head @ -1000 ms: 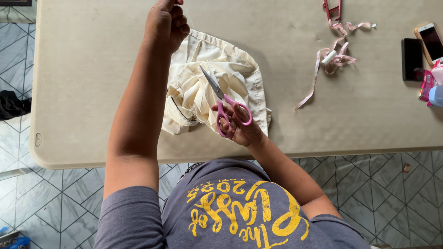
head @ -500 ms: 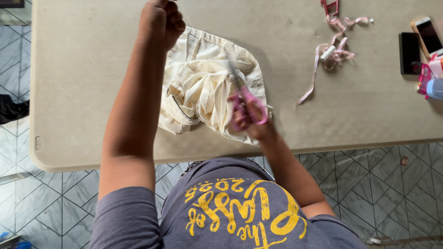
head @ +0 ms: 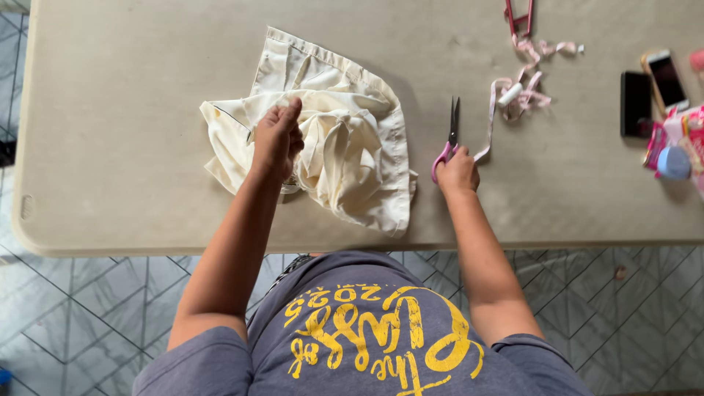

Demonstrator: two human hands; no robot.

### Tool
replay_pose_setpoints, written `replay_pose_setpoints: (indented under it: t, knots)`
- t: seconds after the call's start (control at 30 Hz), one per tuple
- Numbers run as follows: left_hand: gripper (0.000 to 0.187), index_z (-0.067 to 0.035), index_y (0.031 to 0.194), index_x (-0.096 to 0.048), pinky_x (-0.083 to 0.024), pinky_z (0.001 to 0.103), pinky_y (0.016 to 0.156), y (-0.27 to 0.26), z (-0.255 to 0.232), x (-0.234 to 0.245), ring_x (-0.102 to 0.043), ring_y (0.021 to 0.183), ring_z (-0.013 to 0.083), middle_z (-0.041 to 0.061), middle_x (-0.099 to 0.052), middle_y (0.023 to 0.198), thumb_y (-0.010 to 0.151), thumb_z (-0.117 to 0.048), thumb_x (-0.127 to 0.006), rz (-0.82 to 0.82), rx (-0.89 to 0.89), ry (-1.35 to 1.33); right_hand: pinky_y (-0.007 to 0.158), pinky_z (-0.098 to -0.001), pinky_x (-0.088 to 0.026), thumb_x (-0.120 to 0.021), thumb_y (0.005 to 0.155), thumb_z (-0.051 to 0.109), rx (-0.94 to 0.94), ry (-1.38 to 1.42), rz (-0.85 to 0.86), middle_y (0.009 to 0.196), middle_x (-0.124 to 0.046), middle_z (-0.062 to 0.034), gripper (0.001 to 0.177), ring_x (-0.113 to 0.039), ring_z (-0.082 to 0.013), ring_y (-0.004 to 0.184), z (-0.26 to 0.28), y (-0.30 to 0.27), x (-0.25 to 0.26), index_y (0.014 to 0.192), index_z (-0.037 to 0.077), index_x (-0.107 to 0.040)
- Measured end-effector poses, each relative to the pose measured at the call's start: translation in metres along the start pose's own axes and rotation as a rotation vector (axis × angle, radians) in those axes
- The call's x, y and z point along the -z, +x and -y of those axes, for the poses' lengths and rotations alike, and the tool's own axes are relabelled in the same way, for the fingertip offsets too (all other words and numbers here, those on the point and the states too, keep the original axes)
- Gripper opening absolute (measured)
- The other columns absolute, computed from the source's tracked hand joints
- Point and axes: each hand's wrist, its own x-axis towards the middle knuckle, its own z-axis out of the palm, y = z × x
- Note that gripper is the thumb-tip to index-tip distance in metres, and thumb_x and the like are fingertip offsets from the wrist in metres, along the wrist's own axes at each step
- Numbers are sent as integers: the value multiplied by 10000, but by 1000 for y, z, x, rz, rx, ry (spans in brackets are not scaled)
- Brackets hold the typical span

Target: The person sews a circular patch onto a white garment by hand using a needle and thread, pulling the thread through several times and manipulating the fabric.

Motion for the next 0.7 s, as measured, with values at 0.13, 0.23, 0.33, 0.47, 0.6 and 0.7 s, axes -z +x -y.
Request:
replay_pose_setpoints:
  t: [0.13, 0.23, 0.33, 0.47, 0.6, 0.7]
  knots:
    - [398, -179, 879, -413, -281, 213, 466, -4, 3, -5, -355, 536, 55, -58, -480, 704, 918, -280, -796, -6, -45, 3, 940, -552, -491, -790, 829, 418, -56, -230, 226, 1354, -564, -229, 759, -556, -417, 1247, 24, 8, 34, 1380, 3, -473]
    - [435, -168, 939, -381, -334, 214, 504, -8, 11, -7, -456, 591, 52, -9, -580, 786, 938, -258, -807, -24, -124, 160, 966, -587, -427, -810, 791, 474, 72, -374, 173, 1435, -492, -205, 829, -458, -423, 1339, 43, 8, 38, 1401, 36, -457]
    - [397, -144, 970, -398, -454, 210, 649, -15, 22, -14, -696, 825, 101, 72, -741, 1026, 949, -251, -780, 31, -211, 330, 1084, -528, -448, -706, 981, 421, 384, -98, 90, 1399, -550, -158, 485, -512, -366, 1329, 46, -2, 10, 1356, 138, -583]
    - [371, -128, 976, -397, -549, 266, 779, -27, 33, -33, -720, 1063, 154, 118, -728, 1192, 958, -233, -752, 71, -289, 334, 978, -480, -501, -779, 876, 517, 274, 357, 96, 1254, -598, -195, 613, -601, -386, 1190, 84, 11, -47, 1199, 23, -616]
    - [332, -90, 1069, -451, -585, 329, 893, -32, 39, -37, -699, 1113, 209, 130, -703, 1234, 969, -229, -735, 68, -297, 234, 779, -549, -522, -913, 580, 499, 344, 58, -296, 1073, -639, -235, 720, -629, -437, 979, 92, 39, -70, 1074, 47, -649]
    - [389, -91, 1064, -421, -622, 397, 889, -31, 32, -24, -732, 1080, 279, 185, -700, 1208, 965, -296, -737, 17, -291, 97, 799, -351, -580, -749, 869, 266, 144, 630, 247, 1016, -763, -123, 335, -723, -204, 876, 106, 73, -56, 1104, 29, -715]
